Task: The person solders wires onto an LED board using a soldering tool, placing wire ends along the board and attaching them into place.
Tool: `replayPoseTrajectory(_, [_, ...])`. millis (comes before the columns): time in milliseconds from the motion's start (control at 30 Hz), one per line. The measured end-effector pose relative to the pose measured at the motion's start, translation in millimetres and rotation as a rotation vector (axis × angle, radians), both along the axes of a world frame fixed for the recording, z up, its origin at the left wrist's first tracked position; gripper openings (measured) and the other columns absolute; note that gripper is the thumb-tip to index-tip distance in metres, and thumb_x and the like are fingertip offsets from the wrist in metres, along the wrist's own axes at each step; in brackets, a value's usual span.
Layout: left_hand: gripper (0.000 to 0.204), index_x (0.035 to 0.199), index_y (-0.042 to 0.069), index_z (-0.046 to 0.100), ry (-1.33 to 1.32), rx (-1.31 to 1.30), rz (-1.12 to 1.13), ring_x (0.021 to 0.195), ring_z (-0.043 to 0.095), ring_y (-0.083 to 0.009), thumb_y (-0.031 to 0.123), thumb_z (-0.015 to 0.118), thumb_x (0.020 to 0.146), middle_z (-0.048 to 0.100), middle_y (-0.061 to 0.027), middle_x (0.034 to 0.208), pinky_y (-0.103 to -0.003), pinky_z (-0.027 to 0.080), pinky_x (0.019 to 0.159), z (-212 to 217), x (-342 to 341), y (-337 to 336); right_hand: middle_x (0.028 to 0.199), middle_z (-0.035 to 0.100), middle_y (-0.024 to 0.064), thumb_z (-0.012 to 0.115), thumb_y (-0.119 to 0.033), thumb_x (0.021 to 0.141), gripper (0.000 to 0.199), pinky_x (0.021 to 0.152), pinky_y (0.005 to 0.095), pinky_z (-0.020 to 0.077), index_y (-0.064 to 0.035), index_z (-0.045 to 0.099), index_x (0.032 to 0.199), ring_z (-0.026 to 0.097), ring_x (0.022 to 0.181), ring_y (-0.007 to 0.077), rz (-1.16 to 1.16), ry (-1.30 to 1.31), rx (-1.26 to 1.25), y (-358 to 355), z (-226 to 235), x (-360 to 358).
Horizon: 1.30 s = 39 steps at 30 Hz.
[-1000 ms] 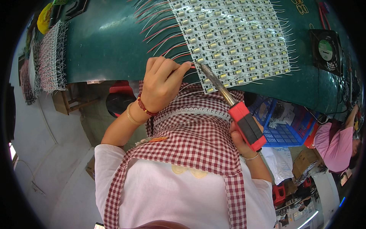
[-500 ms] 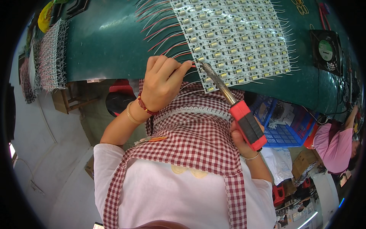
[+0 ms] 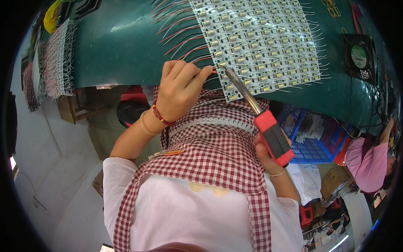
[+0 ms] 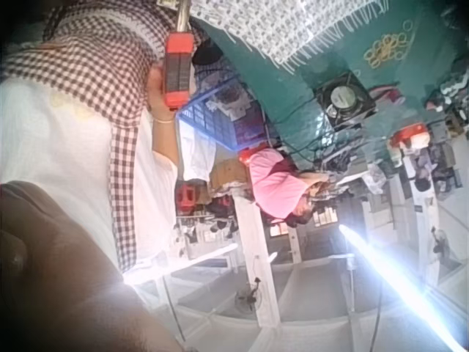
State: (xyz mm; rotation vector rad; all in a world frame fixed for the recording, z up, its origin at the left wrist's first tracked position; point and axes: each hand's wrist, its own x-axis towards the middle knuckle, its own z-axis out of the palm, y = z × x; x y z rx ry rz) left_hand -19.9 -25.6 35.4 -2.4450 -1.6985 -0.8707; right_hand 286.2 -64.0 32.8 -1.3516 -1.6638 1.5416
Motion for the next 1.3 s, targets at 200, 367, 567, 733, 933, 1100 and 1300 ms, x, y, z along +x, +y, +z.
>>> replayPoseTrajectory(200, [0.023,0.092,0.004,0.069,0.0,0.009,0.029,0.07,0.051,-0.0158,0.003,0.067,0.069,0.05,0.0003,0.073,-0.031,0.039,0.069,0.7,1.3,-0.2,0.069,0.061,0.0038,0.069,-0.04,0.082,0.038,0.058,0.0279,0.0475,-0.0022,0.064,0.081,0.059,0.062,0.0156,-0.005,0.047,-0.033,1.0,3.1,-0.3])
replayPoseTrajectory(367, [0.023,0.09,0.006,0.069,0.057,0.015,0.066,0.07,0.052,-0.0159,0.003,0.067,0.068,0.052,0.001,0.075,-0.031,0.038,0.071,5.2,1.0,-1.1,0.067,0.061,0.0041,0.07,-0.039,0.082,0.039,0.058,0.0277,0.0472,-0.0011,0.063,0.082,0.059,0.062,0.0151,-0.001,0.086,-0.038,0.5,1.5,-0.4])
replayPoseTrajectory(567, [0.029,0.09,0.009,0.071,0.094,-0.059,0.198,0.071,0.054,-0.0177,-0.001,0.067,0.063,0.057,0.0015,0.076,-0.032,0.038,0.069,48.8,-21.4,-18.5,0.07,0.062,0.0044,0.069,-0.039,0.083,0.039,0.059,0.0277,0.0469,0.0001,0.063,0.084,0.059,0.063,0.0149,-0.056,0.108,-0.084,-4.7,0.6,11.8])
replayPoseTrajectory(733, [0.031,0.097,0.003,0.07,-0.106,0.002,0.076,0.07,0.051,-0.0181,0.005,0.065,0.067,0.056,-0.0014,0.078,-0.032,0.037,0.065,49.4,-9.1,-30.8,0.073,0.063,0.0028,0.068,-0.039,0.083,0.039,0.06,0.028,0.0455,-0.001,0.063,0.083,0.059,0.066,0.0144,-0.107,0.274,-0.171,-7.9,-0.4,14.5])
replayPoseTrajectory(933, [0.033,0.095,0.002,0.07,-0.157,-0.048,0.045,0.067,0.048,-0.0181,-0.003,0.067,0.063,0.052,-0.0017,0.075,-0.031,0.036,0.061,7.6,17.7,-18.0,0.069,0.062,0.0024,0.068,-0.037,0.083,0.033,0.059,0.0306,0.0443,-0.0051,0.064,0.076,0.058,0.064,0.0179,0.047,0.008,0.017,-8.0,0.0,15.9])
replayPoseTrajectory(1100, [0.036,0.096,0.001,0.069,-0.139,-0.072,0.039,0.069,0.048,-0.0196,-0.002,0.063,0.061,0.052,-0.0036,0.076,-0.032,0.037,0.063,0.4,17.5,-16.5,0.068,0.063,0.0032,0.067,-0.036,0.083,0.031,0.06,0.0318,0.0449,-0.0061,0.065,0.076,0.058,0.065,0.0201,0.037,0.012,-0.006,-6.6,-3.0,13.3])
replayPoseTrajectory(1300, [0.035,0.096,0.001,0.069,-0.126,-0.061,0.041,0.07,0.049,-0.0197,-0.002,0.063,0.062,0.052,-0.0036,0.076,-0.032,0.038,0.064,1.5,18.7,-16.7,0.069,0.063,0.0034,0.067,-0.038,0.084,0.033,0.06,0.0315,0.0455,-0.0056,0.065,0.076,0.059,0.065,0.0197,0.046,-0.018,-0.015,-12.4,-10.5,17.6])
